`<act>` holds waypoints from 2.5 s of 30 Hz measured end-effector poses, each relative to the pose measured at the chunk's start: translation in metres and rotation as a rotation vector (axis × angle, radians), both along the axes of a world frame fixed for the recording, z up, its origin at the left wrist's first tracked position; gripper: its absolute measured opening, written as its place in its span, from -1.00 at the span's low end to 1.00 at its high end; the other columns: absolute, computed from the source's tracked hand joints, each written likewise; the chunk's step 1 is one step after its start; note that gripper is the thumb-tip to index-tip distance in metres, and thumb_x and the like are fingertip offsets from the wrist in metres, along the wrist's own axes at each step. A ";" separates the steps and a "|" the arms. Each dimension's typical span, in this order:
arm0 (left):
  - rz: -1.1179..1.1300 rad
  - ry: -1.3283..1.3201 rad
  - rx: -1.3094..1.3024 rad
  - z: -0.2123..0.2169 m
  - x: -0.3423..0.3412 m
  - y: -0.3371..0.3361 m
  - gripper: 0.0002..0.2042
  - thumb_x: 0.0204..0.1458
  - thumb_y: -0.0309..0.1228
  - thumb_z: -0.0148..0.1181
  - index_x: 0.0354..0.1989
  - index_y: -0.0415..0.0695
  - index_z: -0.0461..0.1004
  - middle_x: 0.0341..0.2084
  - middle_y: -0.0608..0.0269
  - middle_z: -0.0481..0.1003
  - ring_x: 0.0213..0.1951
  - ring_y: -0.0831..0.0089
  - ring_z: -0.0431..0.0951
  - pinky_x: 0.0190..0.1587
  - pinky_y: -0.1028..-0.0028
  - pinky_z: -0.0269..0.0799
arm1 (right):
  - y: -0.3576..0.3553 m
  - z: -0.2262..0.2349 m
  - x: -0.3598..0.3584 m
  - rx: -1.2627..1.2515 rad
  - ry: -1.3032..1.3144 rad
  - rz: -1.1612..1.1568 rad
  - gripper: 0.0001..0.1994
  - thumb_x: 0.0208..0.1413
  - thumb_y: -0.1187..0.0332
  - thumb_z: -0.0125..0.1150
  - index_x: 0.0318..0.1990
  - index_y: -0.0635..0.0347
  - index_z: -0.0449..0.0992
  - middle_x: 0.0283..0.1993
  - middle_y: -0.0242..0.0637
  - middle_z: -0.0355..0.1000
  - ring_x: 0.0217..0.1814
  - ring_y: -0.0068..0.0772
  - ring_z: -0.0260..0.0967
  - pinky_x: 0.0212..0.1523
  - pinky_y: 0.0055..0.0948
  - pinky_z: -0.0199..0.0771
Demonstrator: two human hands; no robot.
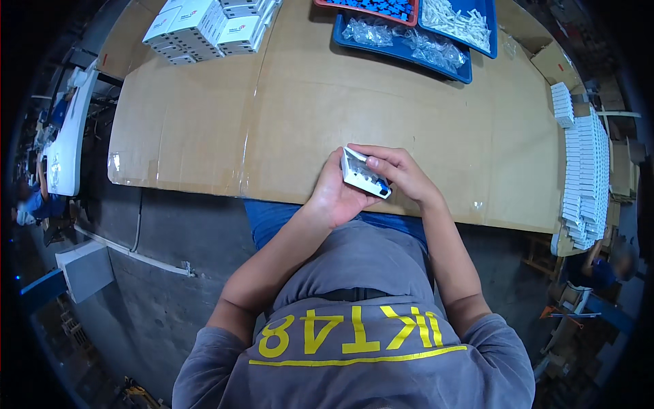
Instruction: Assembling product boxes and inserting various small components into them at a factory workstation.
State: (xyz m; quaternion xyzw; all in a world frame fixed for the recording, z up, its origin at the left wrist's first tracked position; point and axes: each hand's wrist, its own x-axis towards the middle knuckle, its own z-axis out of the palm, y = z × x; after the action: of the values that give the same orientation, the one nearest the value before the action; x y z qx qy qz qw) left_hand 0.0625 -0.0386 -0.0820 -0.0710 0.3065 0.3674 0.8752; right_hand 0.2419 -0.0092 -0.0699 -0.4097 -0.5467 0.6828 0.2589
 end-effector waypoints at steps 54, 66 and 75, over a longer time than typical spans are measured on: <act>-0.098 0.540 1.030 0.051 -0.033 -0.032 -0.53 0.35 -0.43 0.19 0.39 -0.33 0.36 0.21 0.08 0.52 0.22 0.42 0.49 0.31 0.40 0.37 | -0.039 0.037 0.010 0.284 0.344 -0.252 -0.72 0.26 0.44 0.35 0.07 0.36 0.54 0.16 -0.04 0.55 0.25 -0.27 0.50 0.23 -0.32 0.53; 0.108 0.533 0.790 0.043 -0.026 -0.018 -0.52 0.35 -0.45 0.13 0.42 -0.30 0.28 0.27 0.06 0.42 0.31 0.36 0.39 0.37 0.35 0.28 | -0.040 0.020 0.011 0.046 0.213 -0.251 -0.56 0.06 0.58 0.51 0.07 0.29 0.44 0.09 -0.26 0.49 0.20 -0.47 0.44 0.30 -0.37 0.46; 0.051 0.809 1.107 0.040 -0.034 -0.015 -0.40 0.22 -0.45 0.34 0.40 -0.35 0.27 0.21 -0.02 0.44 0.26 0.32 0.46 0.37 0.31 0.31 | -0.031 0.040 0.003 0.248 0.163 -0.452 -0.36 -0.07 0.57 0.61 0.19 0.26 0.41 -0.11 -0.25 0.60 0.00 -0.50 0.55 0.07 -0.47 0.57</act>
State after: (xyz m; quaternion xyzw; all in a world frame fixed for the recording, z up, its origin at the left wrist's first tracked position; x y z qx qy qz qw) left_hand 0.0288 -0.0537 -0.0419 0.5225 0.3747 0.4881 0.5902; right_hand 0.2452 -0.0399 -0.0300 -0.4299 -0.4984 0.5662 0.4962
